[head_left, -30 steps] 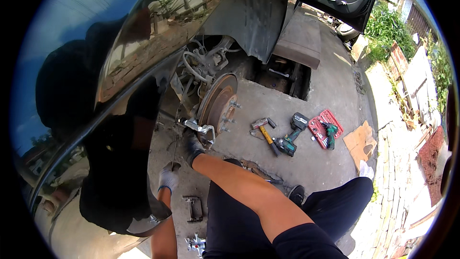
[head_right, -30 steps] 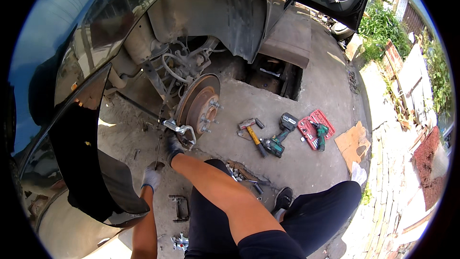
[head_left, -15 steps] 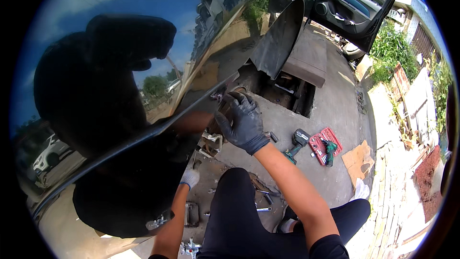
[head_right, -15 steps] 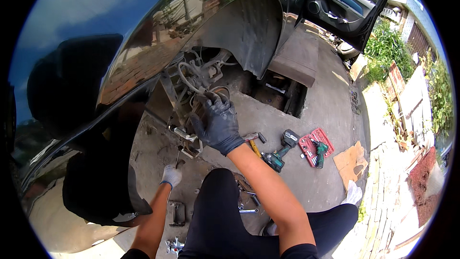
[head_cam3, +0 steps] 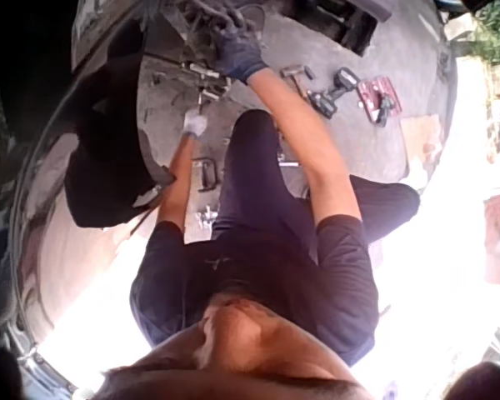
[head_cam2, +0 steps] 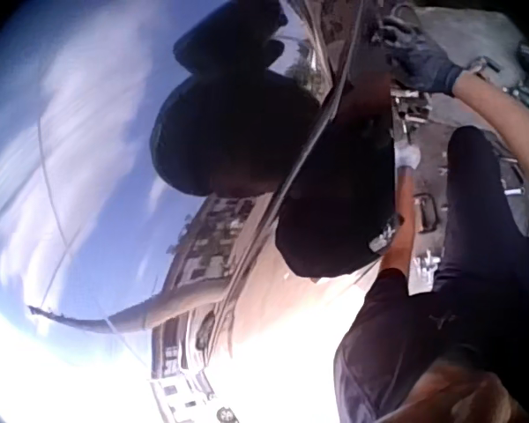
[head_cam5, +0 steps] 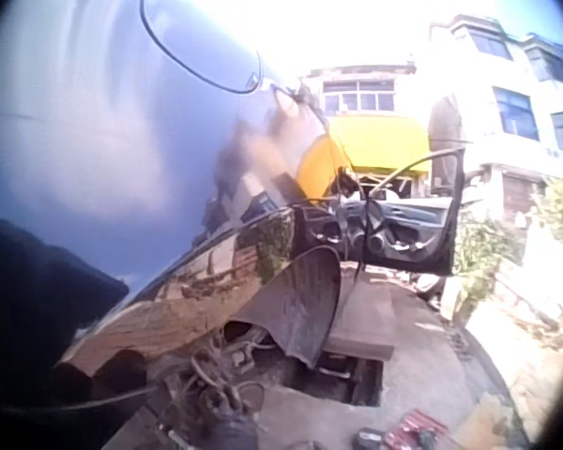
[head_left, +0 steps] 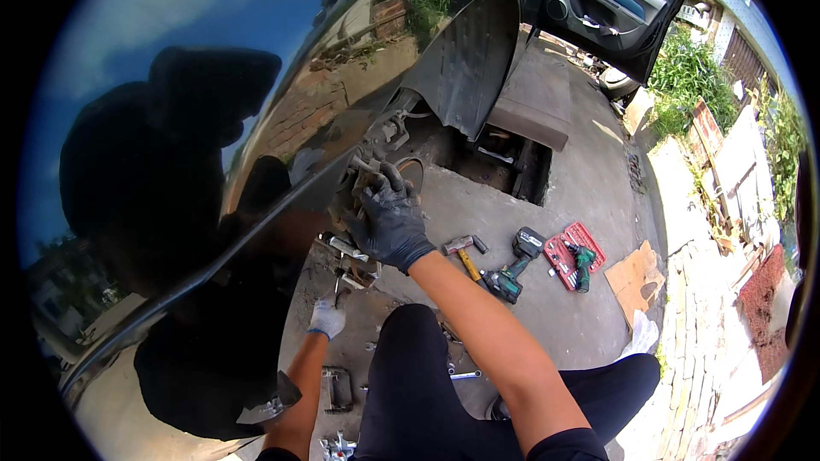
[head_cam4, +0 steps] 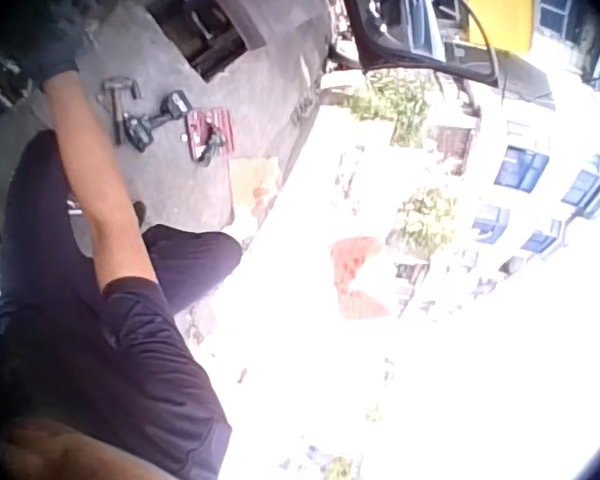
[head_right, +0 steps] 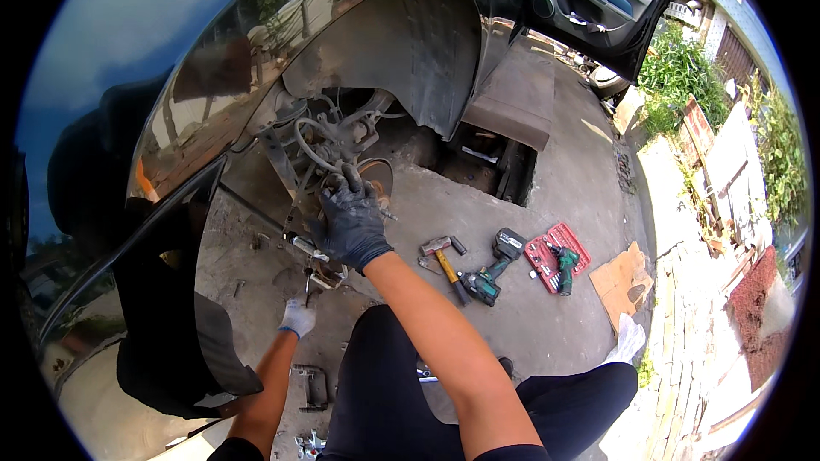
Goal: The person removes the brake caliper from a car's wheel assembly using a wrench and hammer. They loosen bolts, tap the caliper to detach it, and then remove it from the rotor.
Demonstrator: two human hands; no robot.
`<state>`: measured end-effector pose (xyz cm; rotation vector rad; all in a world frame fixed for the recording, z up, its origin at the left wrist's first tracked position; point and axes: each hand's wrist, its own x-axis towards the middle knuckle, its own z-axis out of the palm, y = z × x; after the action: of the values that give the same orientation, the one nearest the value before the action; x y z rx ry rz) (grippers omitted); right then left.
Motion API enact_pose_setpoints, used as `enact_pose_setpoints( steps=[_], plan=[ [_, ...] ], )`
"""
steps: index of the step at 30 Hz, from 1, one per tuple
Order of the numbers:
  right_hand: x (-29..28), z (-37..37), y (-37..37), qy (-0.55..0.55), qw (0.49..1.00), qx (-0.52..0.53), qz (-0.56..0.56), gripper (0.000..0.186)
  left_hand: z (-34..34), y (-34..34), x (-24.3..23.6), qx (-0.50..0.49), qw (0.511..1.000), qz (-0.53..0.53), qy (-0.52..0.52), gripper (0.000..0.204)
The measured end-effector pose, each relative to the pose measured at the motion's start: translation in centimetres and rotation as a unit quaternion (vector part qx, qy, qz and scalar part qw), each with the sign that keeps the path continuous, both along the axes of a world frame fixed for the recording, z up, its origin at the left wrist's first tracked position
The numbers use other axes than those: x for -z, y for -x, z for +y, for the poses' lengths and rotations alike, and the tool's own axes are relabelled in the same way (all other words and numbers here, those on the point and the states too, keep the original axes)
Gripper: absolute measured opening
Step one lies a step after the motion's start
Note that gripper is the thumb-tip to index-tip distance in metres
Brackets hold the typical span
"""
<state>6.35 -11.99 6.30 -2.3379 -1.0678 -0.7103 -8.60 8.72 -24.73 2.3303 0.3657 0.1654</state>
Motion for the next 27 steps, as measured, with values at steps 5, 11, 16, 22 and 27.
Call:
enact_pose_setpoints(
  steps=[5, 11, 16, 22, 27],
  plan=[
    [0.6, 1.6, -0.1, -0.034, 0.999, -0.003, -0.005, 0.057, 3.7, 0.5, 3.1, 0.038, 0.997, 0.070, 0.023, 0.033],
    [2.0, 0.4, -1.1, -0.055, 0.998, 0.006, -0.034, 0.054, 2.2, 1.1, -2.1, 0.087, 0.990, 0.106, -0.038, 0.032],
    [1.5, 2.6, -0.4, -0.097, 0.994, -0.020, -0.056, 0.050, 7.7, 2.4, 5.6, 0.060, 0.992, 0.078, 0.082, 0.022],
    [2.7, 0.7, -1.6, -0.083, 0.996, 0.000, -0.031, 0.052, 2.2, 0.2, -0.7, 0.095, 0.987, 0.129, 0.016, 0.033],
    [2.2, 1.1, -1.4, -0.091, 0.995, -0.021, -0.033, 0.052, 2.9, -0.1, 2.5, 0.159, 0.973, -0.044, -0.163, 0.034]
  ],
)
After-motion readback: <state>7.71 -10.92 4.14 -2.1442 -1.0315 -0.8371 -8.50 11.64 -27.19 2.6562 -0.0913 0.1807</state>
